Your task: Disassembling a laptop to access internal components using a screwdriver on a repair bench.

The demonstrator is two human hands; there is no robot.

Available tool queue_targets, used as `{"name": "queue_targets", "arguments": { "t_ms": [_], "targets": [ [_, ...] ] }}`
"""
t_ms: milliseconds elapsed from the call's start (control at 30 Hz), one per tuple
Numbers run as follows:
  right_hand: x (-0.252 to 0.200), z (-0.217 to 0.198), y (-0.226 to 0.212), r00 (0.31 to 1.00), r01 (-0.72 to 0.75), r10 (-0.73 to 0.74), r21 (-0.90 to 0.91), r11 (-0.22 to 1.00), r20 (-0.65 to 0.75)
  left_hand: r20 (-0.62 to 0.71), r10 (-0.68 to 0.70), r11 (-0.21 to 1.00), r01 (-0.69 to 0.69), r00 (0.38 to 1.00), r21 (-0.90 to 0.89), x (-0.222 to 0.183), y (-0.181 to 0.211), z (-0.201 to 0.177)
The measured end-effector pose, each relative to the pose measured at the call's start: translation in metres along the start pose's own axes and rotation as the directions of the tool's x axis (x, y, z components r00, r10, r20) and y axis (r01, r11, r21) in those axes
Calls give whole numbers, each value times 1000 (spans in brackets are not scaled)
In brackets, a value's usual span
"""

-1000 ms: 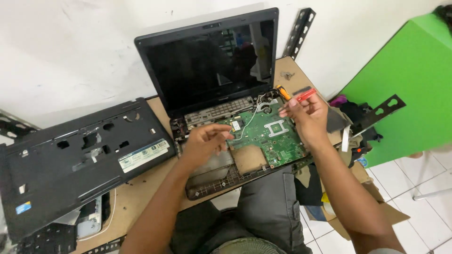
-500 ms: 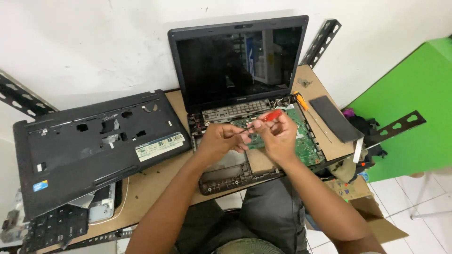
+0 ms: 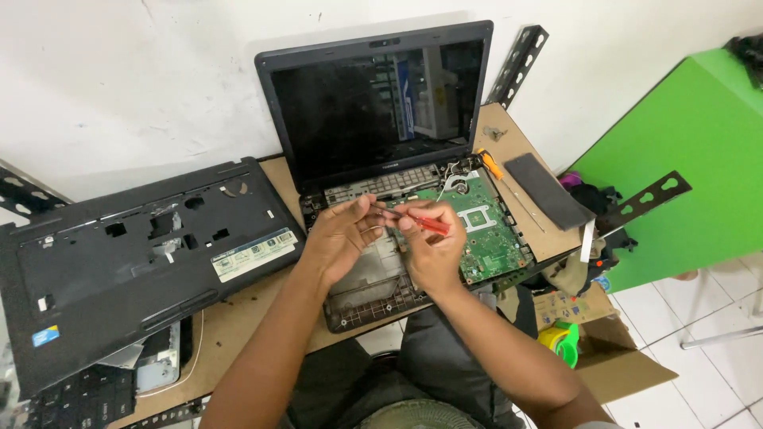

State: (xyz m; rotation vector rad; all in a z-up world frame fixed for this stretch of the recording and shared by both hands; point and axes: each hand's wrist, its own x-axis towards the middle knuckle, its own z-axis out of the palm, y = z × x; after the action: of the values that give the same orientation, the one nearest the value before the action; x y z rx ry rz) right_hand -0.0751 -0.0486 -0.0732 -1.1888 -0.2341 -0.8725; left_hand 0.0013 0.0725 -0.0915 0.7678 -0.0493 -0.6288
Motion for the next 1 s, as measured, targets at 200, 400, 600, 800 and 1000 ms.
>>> {"name": "queue_targets", "arguments": {
  "t_ms": [200, 400, 600, 800, 1000],
  "targets": [
    [-9, 11, -6, 1000, -26, 26, 42, 999, -4, 15, 21, 1000, -21, 1000, -19, -1, 0, 1],
    [-15, 8, -1, 1000, -15, 15, 67, 998, -3, 56, 38, 999, -36, 998, -39, -2, 1, 0],
    [-15, 10, -1, 998, 64, -64, 26, 998, 18, 64, 18, 999, -16, 998, -33, -6, 6, 1],
    [-14, 12, -11, 989, 133, -129, -47, 990, 73, 132, 9, 999, -4, 991, -43, -5, 5, -5],
    [-14, 21, -14, 991, 132, -132, -13, 991, 34, 169, 17, 999, -11, 986, -35, -5, 6, -9]
  ]
}}
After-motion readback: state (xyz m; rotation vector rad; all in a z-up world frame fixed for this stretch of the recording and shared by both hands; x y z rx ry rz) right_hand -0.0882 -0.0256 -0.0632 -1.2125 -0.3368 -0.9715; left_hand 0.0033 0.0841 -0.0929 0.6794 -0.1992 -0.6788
